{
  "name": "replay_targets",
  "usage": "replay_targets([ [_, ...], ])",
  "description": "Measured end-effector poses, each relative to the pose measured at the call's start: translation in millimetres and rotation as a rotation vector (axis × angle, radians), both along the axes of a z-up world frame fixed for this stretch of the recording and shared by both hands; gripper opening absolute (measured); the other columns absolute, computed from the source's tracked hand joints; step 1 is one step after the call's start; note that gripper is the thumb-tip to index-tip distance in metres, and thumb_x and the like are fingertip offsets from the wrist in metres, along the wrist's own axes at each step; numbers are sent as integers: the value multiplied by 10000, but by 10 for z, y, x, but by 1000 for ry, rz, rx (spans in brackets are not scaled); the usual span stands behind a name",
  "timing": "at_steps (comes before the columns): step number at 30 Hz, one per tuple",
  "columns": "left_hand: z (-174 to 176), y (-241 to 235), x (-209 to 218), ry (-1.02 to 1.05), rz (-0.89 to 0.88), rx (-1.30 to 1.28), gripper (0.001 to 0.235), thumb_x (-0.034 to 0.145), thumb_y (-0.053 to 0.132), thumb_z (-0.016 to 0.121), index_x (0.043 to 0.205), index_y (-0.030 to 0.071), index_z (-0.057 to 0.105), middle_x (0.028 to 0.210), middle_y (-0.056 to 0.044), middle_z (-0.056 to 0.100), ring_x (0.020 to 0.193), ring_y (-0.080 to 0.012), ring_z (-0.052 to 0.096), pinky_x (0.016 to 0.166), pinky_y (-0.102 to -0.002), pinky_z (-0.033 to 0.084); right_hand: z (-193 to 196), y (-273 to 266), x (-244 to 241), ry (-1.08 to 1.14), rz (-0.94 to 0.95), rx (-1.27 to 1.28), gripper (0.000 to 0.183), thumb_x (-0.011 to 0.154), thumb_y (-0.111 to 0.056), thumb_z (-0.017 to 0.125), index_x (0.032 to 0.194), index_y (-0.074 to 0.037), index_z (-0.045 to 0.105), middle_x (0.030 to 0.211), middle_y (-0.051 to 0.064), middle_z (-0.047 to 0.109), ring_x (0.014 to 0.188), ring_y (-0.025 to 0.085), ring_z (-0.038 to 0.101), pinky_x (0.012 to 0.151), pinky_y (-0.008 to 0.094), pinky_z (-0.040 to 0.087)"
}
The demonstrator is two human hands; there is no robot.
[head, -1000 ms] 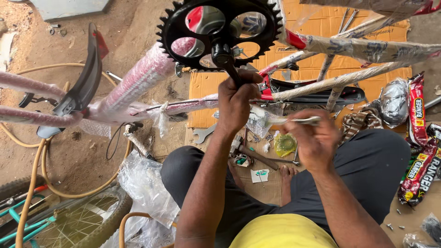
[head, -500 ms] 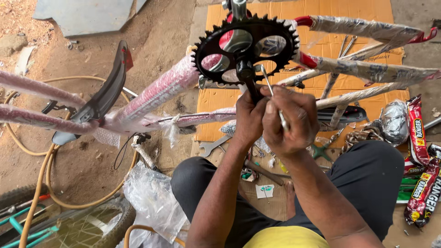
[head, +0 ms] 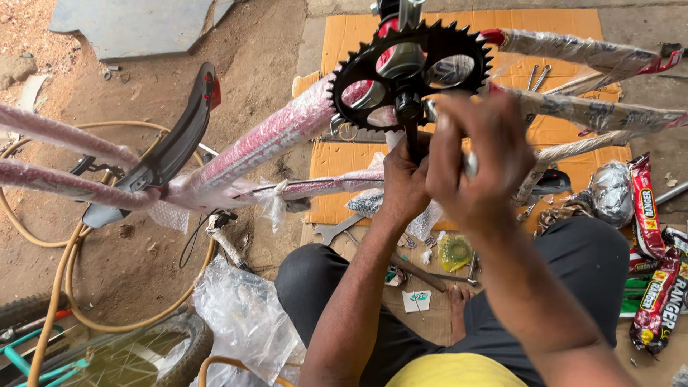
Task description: The person assembles a bicycle by installing the crankset and chain. They use a wrench and hammer to secure the crank arm and chainring, then thread the chain through the frame and over the chainring.
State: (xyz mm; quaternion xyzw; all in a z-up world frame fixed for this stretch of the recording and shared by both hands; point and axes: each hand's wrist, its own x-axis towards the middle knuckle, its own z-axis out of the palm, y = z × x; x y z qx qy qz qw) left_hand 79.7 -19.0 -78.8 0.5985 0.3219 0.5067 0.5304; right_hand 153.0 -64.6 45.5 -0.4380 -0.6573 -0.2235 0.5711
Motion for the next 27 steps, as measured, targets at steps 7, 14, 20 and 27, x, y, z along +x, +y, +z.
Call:
replay_targets([
  [7, 136, -19, -215, 141, 102, 39, 211, 893, 159, 703, 1055, 34, 655, 636, 9, 576, 579, -68, 530, 548, -262, 427, 540, 582, 404, -291, -28, 119, 95, 997, 99, 604, 1027, 29, 660, 752, 112, 543, 630, 253, 552, 536, 395, 393],
  [14, 255, -27, -228, 111, 101, 52, 360, 952, 397, 717, 985, 39, 693, 622, 6, 577, 557, -74, 486, 523, -275, 356, 258, 255, 817, -70, 32, -112, 84, 1102, 29, 615, 1080, 29, 696, 894, 93, 721, 748, 161, 680, 658, 278, 497],
  [20, 85, -42, -220, 1, 95, 84, 471, 1001, 498, 682, 989, 27, 674, 722, -4, 621, 659, -71, 554, 577, -263, 436, -341, -242, 724, 1126, 368, -614, 235, 1027, -226, 770, 1068, 4, 755, 818, 71, 714, 570, 163, 632, 494, 332, 530],
  [27, 103, -85, -179, -153, 112, 130, 460, 998, 478, 674, 1052, 23, 644, 792, -30, 658, 726, -87, 635, 649, -271, 531, -676, -582, 457, 1292, 1071, -760, 342, 984, -134, 725, 1289, 21, 719, 848, 138, 725, 659, 177, 695, 605, 307, 580],
])
